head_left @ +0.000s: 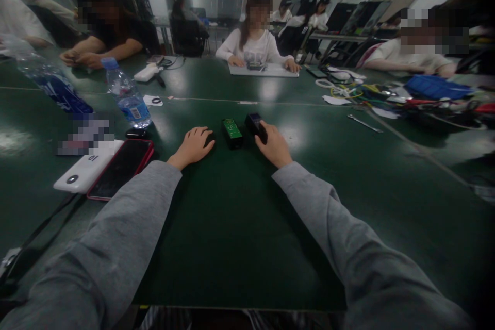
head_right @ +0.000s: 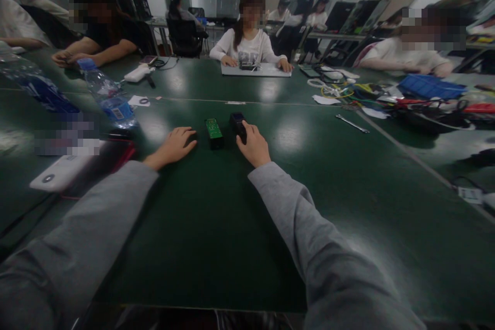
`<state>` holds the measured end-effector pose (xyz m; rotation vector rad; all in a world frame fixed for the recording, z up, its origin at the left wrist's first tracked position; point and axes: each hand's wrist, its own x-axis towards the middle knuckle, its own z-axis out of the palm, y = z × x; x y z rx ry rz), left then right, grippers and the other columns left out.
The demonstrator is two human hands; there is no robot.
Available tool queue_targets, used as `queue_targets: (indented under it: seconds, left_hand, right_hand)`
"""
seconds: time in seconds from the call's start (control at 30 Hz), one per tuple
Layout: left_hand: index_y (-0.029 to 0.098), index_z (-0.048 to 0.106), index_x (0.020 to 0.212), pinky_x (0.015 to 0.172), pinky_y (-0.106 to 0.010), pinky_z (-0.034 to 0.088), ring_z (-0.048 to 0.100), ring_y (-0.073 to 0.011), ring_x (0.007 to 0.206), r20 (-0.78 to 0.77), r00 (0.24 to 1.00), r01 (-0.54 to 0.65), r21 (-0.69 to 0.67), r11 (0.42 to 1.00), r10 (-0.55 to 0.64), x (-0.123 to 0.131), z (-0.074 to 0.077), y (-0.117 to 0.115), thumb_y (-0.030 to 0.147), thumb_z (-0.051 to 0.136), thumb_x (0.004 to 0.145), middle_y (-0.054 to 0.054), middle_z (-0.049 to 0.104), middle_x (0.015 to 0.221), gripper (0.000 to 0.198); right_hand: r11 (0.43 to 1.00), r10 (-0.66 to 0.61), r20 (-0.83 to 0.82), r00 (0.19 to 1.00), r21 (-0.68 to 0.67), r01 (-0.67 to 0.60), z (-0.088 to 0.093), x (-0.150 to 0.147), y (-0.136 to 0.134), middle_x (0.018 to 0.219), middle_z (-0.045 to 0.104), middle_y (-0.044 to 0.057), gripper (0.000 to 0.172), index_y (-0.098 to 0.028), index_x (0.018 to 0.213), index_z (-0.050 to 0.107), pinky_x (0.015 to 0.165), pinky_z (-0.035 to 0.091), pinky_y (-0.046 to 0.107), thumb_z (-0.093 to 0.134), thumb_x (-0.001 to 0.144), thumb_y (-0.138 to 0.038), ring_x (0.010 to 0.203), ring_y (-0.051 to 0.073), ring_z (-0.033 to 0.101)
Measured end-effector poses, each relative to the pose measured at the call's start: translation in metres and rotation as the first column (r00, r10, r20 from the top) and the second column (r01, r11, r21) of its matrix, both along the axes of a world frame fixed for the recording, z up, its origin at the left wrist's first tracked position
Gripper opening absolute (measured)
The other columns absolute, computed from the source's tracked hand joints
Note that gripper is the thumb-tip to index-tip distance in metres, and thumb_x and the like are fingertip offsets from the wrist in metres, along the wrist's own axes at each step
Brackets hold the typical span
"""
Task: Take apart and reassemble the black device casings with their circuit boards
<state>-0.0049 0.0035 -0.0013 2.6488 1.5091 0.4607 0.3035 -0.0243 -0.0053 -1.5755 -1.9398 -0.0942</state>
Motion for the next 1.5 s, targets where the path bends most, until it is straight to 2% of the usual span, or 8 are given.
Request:
queue_targets:
  seconds: [0.2, 0.3, 0.4, 0.53, 1.17, 1.27, 1.37, 1.5]
  left_hand:
    - [0.016, 0.05, 0.144, 0.116, -0.052, 0.035, 0.04, -0.0326, 0.141, 0.009, 1.0, -0.002, 0.009, 1.0, 0.001, -0.001, -0.004, 0.003, 0.048, 0.04, 0.102, -0.015, 0.046, 0.151, 0.053]
    - [0.016, 0.051, 0.143, 0.115, -0.052, 0.036, 0.041, -0.0326, 0.14, 0.006, 1.0, -0.001, 0.016, 1.0, 0.001, -0.001, -0.005, 0.003, 0.048, 0.04, 0.102, -0.016, 0.047, 0.151, 0.052]
    - [0.016, 0.052, 0.142, 0.115, -0.052, 0.036, 0.042, -0.0324, 0.139, 0.001, 1.0, -0.004, 0.028, 1.0, 0.004, 0.001, -0.004, 0.002, 0.047, 0.042, 0.102, -0.016, 0.048, 0.149, 0.051]
    - [0.016, 0.052, 0.142, 0.115, -0.051, 0.036, 0.041, -0.0321, 0.139, 0.002, 1.0, -0.016, 0.035, 0.999, 0.016, 0.002, -0.003, 0.001, 0.046, 0.043, 0.102, -0.016, 0.048, 0.149, 0.051]
    - [0.019, 0.052, 0.142, 0.115, -0.052, 0.036, 0.041, -0.0318, 0.139, 0.021, 1.0, -0.011, 0.029, 1.0, 0.01, 0.001, -0.003, 0.0, 0.046, 0.043, 0.101, -0.014, 0.048, 0.15, 0.049]
    - [0.018, 0.051, 0.142, 0.115, -0.052, 0.035, 0.04, -0.0322, 0.14, 0.012, 1.0, -0.01, 0.019, 1.0, 0.01, 0.001, -0.002, 0.0, 0.046, 0.042, 0.102, -0.015, 0.047, 0.15, 0.05]
    - [0.016, 0.051, 0.142, 0.115, -0.052, 0.035, 0.04, -0.0329, 0.14, 0.001, 1.0, -0.012, 0.004, 1.0, 0.012, 0.001, -0.001, 0.0, 0.046, 0.042, 0.102, -0.016, 0.047, 0.15, 0.051]
    - [0.017, 0.051, 0.142, 0.115, -0.052, 0.036, 0.041, -0.0322, 0.14, 0.003, 1.0, -0.007, 0.007, 1.0, 0.007, 0.001, 0.0, 0.0, 0.046, 0.042, 0.102, -0.015, 0.047, 0.15, 0.051]
  right_hand:
    - [0.98, 0.027, 0.067, 0.997, 0.193, -0.04, 0.006, -0.004, -0.002, 0.145, 0.045, 0.021, 0.055, -0.013, 0.144, 0.046, 0.111, 0.042, 0.057, 0.049, 0.099, -0.044, 0.136, 0.036, 0.042]
    - [0.959, 0.077, 0.09, 0.993, 0.265, -0.098, 0.015, -0.019, -0.011, 0.133, 0.053, 0.017, 0.042, -0.017, 0.136, 0.054, 0.104, 0.046, 0.053, 0.047, 0.102, -0.041, 0.126, 0.033, 0.048]
    - [0.953, 0.192, 0.164, 0.968, 0.205, -0.224, 0.022, -0.04, -0.022, 0.112, 0.059, 0.014, 0.035, -0.018, 0.127, 0.059, 0.094, 0.051, 0.048, 0.045, 0.104, -0.039, 0.108, 0.029, 0.056]
    - [0.932, 0.331, 0.195, 0.923, 0.087, -0.353, 0.022, -0.055, -0.03, 0.106, 0.058, 0.012, 0.032, -0.018, 0.127, 0.061, 0.084, 0.055, 0.041, 0.045, 0.105, -0.034, 0.098, 0.025, 0.059]
    - [0.921, 0.385, 0.148, 0.911, 0.002, -0.389, 0.024, -0.055, -0.034, 0.119, 0.057, 0.012, 0.04, -0.021, 0.14, 0.051, 0.09, 0.055, 0.042, 0.039, 0.104, -0.033, 0.106, 0.026, 0.059]
    - [0.949, 0.293, 0.086, 0.952, 0.092, -0.3, 0.024, -0.054, -0.033, 0.12, 0.057, 0.013, 0.038, -0.022, 0.137, 0.053, 0.097, 0.052, 0.045, 0.038, 0.103, -0.029, 0.113, 0.027, 0.057]
    - [0.974, 0.088, 0.013, 0.996, 0.207, -0.089, 0.022, -0.048, -0.028, 0.129, 0.052, 0.014, 0.038, -0.024, 0.135, 0.055, 0.103, 0.048, 0.053, 0.041, 0.1, -0.026, 0.123, 0.031, 0.051]
    - [0.968, -0.109, -0.053, 0.993, 0.222, 0.118, 0.01, -0.037, -0.016, 0.145, 0.04, 0.018, 0.047, -0.021, 0.142, 0.048, 0.107, 0.042, 0.063, 0.048, 0.096, -0.029, 0.138, 0.037, 0.038]
